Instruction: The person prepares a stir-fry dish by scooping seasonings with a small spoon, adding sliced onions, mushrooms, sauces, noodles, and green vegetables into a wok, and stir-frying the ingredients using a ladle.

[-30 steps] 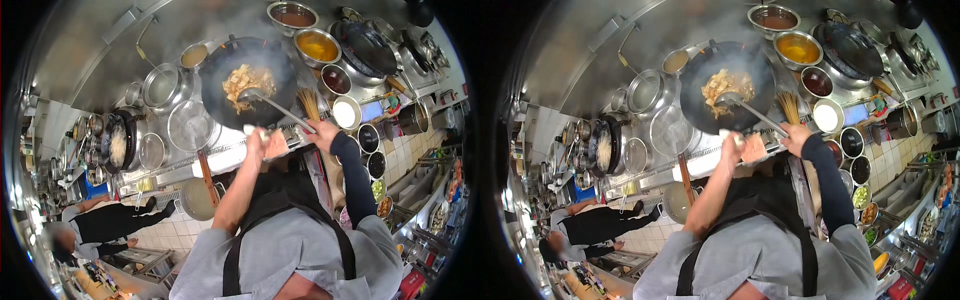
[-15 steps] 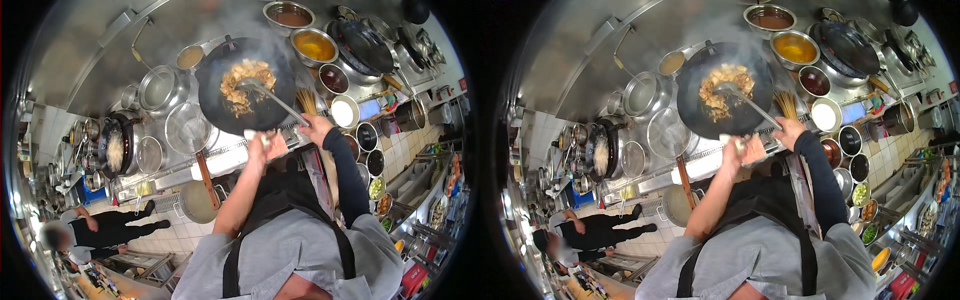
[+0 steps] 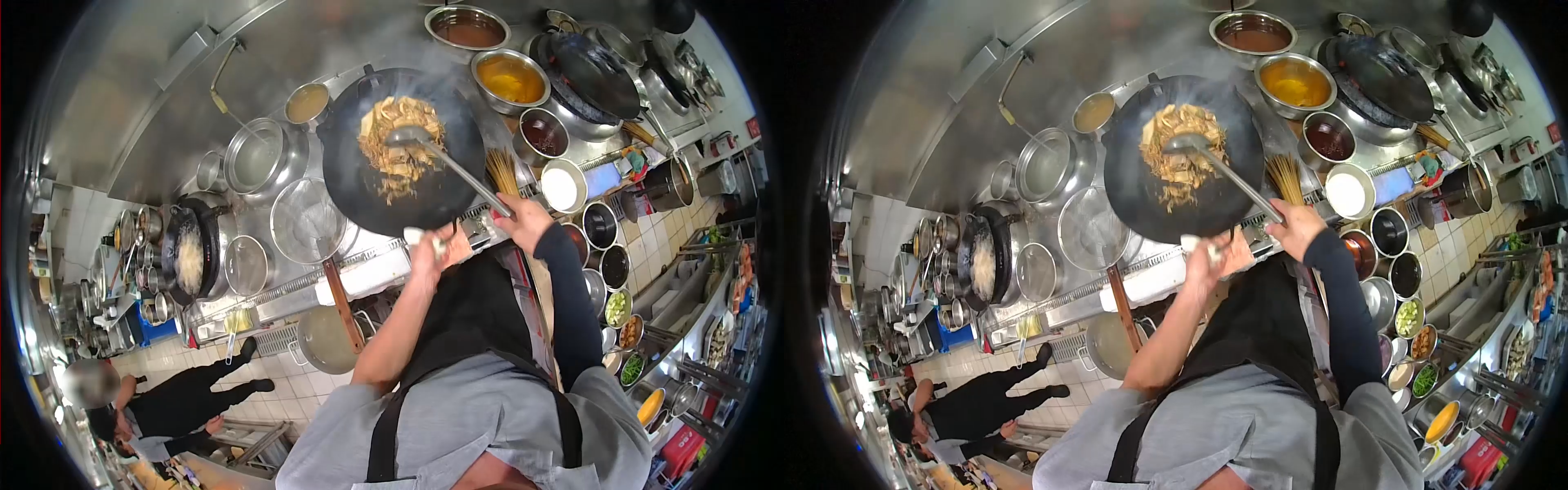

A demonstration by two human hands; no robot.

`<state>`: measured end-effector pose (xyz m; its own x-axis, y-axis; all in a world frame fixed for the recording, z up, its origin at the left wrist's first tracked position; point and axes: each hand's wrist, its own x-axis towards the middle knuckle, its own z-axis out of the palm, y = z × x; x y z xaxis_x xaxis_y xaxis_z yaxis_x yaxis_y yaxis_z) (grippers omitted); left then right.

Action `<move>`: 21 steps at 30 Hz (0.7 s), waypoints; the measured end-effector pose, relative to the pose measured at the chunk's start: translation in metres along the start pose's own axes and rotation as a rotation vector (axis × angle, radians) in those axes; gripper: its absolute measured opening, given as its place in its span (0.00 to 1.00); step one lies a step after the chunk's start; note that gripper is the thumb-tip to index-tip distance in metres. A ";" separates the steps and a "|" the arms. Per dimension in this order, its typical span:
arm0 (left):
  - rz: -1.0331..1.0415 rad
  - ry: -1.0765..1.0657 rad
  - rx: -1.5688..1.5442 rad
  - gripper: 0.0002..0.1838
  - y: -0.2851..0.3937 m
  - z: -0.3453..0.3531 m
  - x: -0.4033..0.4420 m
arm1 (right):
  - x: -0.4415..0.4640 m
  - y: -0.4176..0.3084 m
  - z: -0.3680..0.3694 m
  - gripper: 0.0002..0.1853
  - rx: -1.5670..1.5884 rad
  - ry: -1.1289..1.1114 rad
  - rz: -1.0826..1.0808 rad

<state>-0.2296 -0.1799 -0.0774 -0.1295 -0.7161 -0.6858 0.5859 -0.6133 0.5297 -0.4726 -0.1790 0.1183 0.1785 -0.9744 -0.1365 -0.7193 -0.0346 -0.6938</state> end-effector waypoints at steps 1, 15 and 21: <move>-0.073 0.016 0.117 0.08 0.010 0.015 -0.034 | -0.012 -0.009 -0.006 0.27 0.062 0.047 -0.001; 0.041 0.084 -0.091 0.14 0.066 0.017 0.051 | 0.005 0.013 0.130 0.23 0.472 0.185 0.231; 0.003 -0.143 -0.003 0.21 0.064 0.002 -0.022 | 0.130 0.016 0.126 0.26 -0.127 0.270 0.086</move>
<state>-0.1903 -0.2044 -0.0276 -0.2402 -0.7581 -0.6063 0.5891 -0.6102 0.5297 -0.3763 -0.2784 0.0001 -0.0593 -0.9981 0.0142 -0.8051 0.0394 -0.5918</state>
